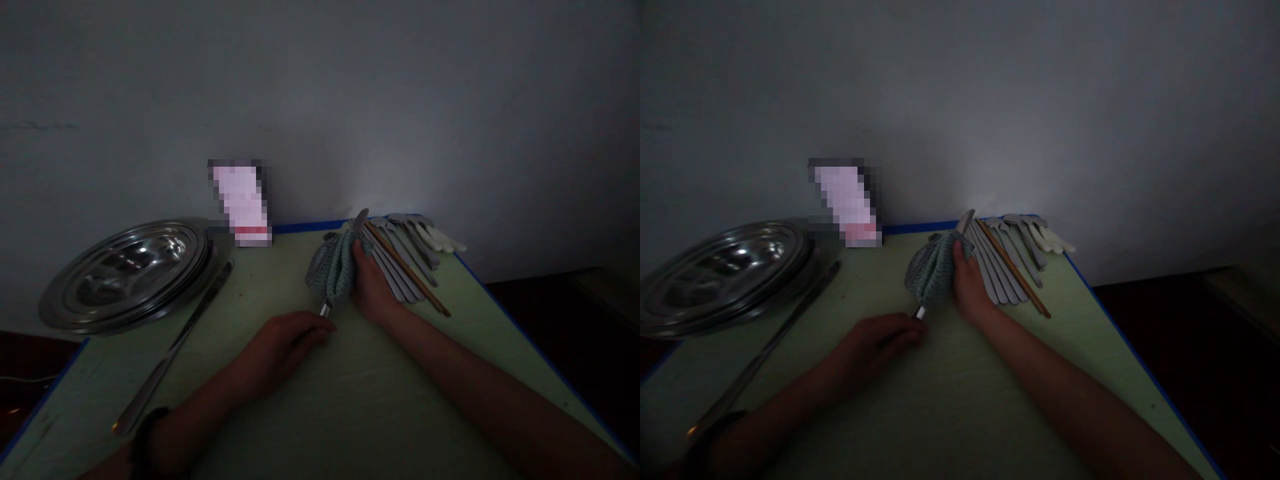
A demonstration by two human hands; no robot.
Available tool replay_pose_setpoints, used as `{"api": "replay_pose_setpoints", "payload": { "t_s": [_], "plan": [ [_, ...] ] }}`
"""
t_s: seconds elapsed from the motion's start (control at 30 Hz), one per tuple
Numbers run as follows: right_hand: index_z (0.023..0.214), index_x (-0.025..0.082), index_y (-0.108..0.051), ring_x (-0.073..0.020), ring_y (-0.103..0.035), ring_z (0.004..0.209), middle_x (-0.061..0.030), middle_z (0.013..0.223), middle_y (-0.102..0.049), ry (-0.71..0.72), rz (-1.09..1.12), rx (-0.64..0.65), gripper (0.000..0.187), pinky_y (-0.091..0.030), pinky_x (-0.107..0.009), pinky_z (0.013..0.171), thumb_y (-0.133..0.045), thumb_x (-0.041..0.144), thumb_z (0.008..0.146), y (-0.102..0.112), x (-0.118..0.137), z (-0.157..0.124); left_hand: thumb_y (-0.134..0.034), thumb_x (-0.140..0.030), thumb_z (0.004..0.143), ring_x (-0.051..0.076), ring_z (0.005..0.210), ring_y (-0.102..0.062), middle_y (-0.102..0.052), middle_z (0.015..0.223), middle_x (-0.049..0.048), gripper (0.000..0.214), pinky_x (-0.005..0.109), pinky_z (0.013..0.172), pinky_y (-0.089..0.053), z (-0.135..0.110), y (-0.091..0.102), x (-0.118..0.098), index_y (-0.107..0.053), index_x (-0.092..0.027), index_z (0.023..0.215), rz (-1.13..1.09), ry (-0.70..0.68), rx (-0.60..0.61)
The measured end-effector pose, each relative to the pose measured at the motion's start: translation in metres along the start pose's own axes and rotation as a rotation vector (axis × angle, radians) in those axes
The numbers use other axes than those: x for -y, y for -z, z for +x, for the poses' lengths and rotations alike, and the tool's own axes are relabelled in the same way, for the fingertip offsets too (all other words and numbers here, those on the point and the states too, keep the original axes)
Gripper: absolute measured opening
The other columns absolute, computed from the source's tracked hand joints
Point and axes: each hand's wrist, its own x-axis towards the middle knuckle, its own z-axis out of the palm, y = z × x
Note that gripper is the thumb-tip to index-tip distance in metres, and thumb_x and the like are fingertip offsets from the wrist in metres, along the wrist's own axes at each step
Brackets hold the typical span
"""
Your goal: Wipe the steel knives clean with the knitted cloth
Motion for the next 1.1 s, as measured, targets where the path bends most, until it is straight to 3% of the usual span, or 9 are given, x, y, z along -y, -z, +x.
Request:
{"api": "replay_pose_setpoints", "payload": {
  "t_s": [0.1, 0.23, 0.37, 0.53, 0.7, 0.8, 0.93, 1.1],
  "plan": [
    [0.093, 0.024, -0.06, -0.0194, -0.058, 0.104, -0.0005, 0.098, -0.068, -0.124, 0.159, -0.068, 0.03, -0.042, -0.038, 0.096, -0.058, 0.05, 0.077, -0.0022, 0.002, 0.0021, -0.047, -0.026, 0.092, 0.013, 0.084, -0.064, -0.07, 0.095, 0.0006, 0.021, 0.024, 0.079, -0.048, -0.0003, -0.0012, 0.0019, -0.064, -0.022, 0.103, 0.017, -0.017, 0.018],
    [0.083, 0.024, -0.058, -0.0203, -0.061, 0.099, 0.0014, 0.089, -0.068, -0.163, 0.226, -0.016, 0.016, -0.048, -0.037, 0.088, -0.064, 0.027, 0.068, -0.0029, 0.0067, 0.0016, -0.046, -0.027, 0.092, 0.014, 0.082, -0.064, -0.07, 0.094, 0.0009, 0.023, 0.026, 0.079, -0.049, -0.001, -0.0017, 0.0023, -0.065, -0.022, 0.105, 0.001, -0.005, 0.021],
    [0.077, 0.023, -0.059, -0.0211, -0.062, 0.093, 0.0026, 0.082, -0.069, -0.169, 0.217, 0.074, 0.023, -0.049, -0.038, 0.086, -0.063, 0.012, 0.058, -0.0001, 0.0098, -0.0009, -0.046, -0.027, 0.092, 0.014, 0.079, -0.064, -0.07, 0.091, 0.0007, 0.023, 0.025, 0.075, -0.049, -0.0016, 0.0003, 0.0011, -0.065, -0.022, 0.104, -0.054, 0.041, -0.005],
    [0.083, 0.022, -0.064, -0.0194, -0.065, 0.086, 0.001, 0.084, -0.071, -0.193, 0.143, 0.256, 0.023, -0.047, -0.039, 0.092, -0.071, 0.018, 0.062, 0.0024, 0.0088, 0.0003, -0.043, -0.026, 0.093, 0.013, 0.074, -0.063, -0.069, 0.084, 0.0009, 0.024, 0.025, 0.072, -0.049, -0.0014, 0.0005, 0.003, -0.064, -0.021, 0.105, -0.058, 0.048, -0.06],
    [0.09, 0.022, -0.066, -0.0175, -0.065, 0.087, 0.0003, 0.091, -0.072, -0.158, 0.096, 0.29, 0.024, -0.045, -0.039, 0.095, -0.073, 0.025, 0.067, 0.0031, 0.0043, 0.0012, -0.044, -0.027, 0.092, 0.014, 0.073, -0.062, -0.068, 0.085, 0.0015, 0.024, 0.025, 0.07, -0.049, -0.0006, -0.0018, 0.0042, -0.063, -0.021, 0.105, -0.028, 0.078, -0.104],
    [0.092, 0.022, -0.066, -0.0167, -0.065, 0.09, -0.0005, 0.096, -0.071, -0.144, 0.048, 0.331, 0.027, -0.045, -0.037, 0.095, -0.074, 0.025, 0.067, 0.0043, 0.0019, 0.0012, -0.042, -0.026, 0.093, 0.012, 0.066, -0.06, -0.066, 0.08, 0.0001, 0.028, 0.023, 0.064, -0.048, 0.0, -0.0016, 0.0021, -0.058, -0.021, 0.115, -0.042, 0.116, -0.098],
    [0.093, 0.022, -0.066, -0.0165, -0.065, 0.089, -0.0005, 0.094, -0.071, -0.151, 0.054, 0.325, 0.027, -0.046, -0.036, 0.093, -0.074, 0.024, 0.067, 0.004, 0.0021, 0.0004, -0.04, -0.026, 0.093, 0.01, 0.061, -0.056, -0.063, 0.078, -0.0018, 0.034, 0.021, 0.058, -0.045, 0.0009, 0.0001, -0.0025, -0.046, -0.021, 0.126, -0.076, 0.143, -0.08],
    [0.084, 0.021, -0.065, -0.0198, -0.065, 0.091, -0.0012, 0.091, -0.071, -0.161, 0.176, 0.207, 0.02, -0.05, -0.039, 0.088, -0.072, 0.03, 0.068, -0.0017, 0.0053, -0.0011, -0.039, -0.027, 0.093, 0.009, 0.058, -0.054, -0.061, 0.076, -0.0033, 0.024, 0.021, 0.057, -0.044, 0.0021, -0.0013, -0.0033, -0.043, -0.021, 0.117, -0.152, 0.169, -0.088]
  ]
}}
